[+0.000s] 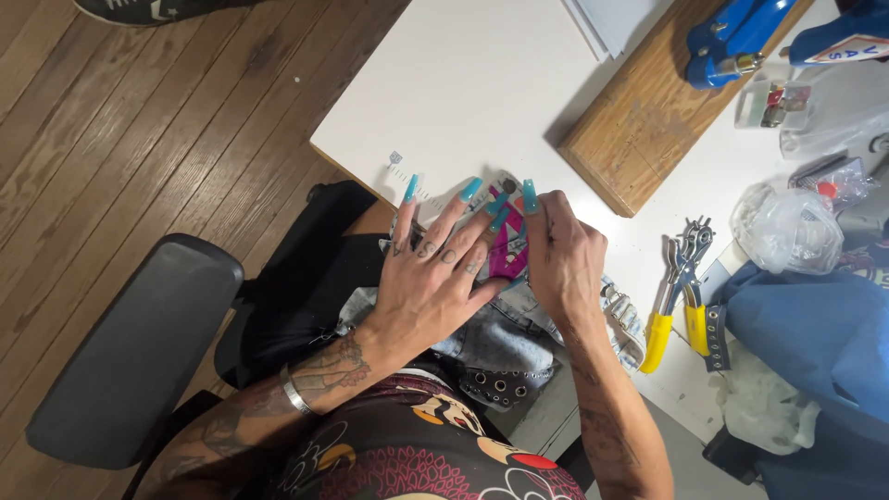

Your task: Punching holes in a denim garment using a rotary hole punch tool after marking positions with a ruler.

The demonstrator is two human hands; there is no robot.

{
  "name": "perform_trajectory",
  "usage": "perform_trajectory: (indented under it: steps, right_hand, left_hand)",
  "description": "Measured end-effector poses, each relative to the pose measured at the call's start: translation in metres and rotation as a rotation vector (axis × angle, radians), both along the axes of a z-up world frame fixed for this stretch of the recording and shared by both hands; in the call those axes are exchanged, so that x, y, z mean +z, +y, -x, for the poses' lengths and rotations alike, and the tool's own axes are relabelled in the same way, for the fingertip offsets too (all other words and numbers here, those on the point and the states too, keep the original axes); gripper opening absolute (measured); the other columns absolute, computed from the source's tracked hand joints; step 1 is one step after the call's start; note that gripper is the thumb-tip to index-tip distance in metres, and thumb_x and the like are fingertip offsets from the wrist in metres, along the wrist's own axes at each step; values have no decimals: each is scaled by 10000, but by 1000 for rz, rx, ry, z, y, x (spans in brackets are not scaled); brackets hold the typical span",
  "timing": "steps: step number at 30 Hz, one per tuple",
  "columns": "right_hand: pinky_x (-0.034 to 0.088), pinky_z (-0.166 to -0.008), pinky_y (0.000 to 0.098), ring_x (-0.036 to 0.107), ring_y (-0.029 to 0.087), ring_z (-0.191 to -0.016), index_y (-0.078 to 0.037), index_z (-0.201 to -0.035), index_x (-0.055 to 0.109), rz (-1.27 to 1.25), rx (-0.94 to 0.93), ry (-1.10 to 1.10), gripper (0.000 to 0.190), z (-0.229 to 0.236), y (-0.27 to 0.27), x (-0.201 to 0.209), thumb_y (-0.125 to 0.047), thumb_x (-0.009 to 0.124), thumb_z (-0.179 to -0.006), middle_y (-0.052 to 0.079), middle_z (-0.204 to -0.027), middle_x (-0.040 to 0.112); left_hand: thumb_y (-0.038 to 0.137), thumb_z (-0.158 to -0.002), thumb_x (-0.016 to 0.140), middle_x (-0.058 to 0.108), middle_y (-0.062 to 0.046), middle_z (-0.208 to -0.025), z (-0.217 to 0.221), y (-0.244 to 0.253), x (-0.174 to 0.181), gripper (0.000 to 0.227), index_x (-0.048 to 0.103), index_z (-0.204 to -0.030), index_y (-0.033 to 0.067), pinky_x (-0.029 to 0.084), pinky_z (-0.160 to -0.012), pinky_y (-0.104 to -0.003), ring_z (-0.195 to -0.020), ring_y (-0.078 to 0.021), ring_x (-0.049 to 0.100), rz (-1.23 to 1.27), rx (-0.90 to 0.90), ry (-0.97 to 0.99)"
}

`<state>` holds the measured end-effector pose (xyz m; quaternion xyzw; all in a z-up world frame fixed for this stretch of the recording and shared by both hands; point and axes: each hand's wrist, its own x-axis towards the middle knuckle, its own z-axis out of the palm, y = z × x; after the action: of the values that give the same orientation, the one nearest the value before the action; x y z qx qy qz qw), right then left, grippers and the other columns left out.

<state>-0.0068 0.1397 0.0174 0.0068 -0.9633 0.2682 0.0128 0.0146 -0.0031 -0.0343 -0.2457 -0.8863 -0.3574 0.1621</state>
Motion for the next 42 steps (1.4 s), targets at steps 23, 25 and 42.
perform_trajectory:
  steps: [23, 25, 42]
  right_hand:
    - [357, -364, 223, 426, 126, -306, -67, -800, 498, -46, -21, -21, 183, 3, -2, -2, -136, 401, -940, -10, -432, 404]
    - [357, -361, 222, 431, 128, -304, -67, -803, 499, -52, -16, -15, 176, 2, -3, -2, -131, 406, -937, -9, -428, 404]
    - [347, -331, 221, 390, 118, -275, -41, -779, 546, -65, -86, 66, 185, 3, -15, 2, -96, 438, -918, -7, -391, 399]
  left_hand:
    - [401, -705, 679, 597, -145, -1089, 2, -1, 1, 518, 504, -1028, 36, 310, -945, -566, -1118, -283, 497, 20, 24, 69]
    - [404, -702, 679, 597, -147, -1089, 1, -1, 1, 525, 505, -1030, 35, 311, -946, -564, -1117, -284, 499, 26, 29, 75]
    - [426, -675, 675, 635, -139, -954, 5, -5, 8, 532, 523, -995, 29, 353, -918, -536, -1022, -283, 556, 37, 45, 129]
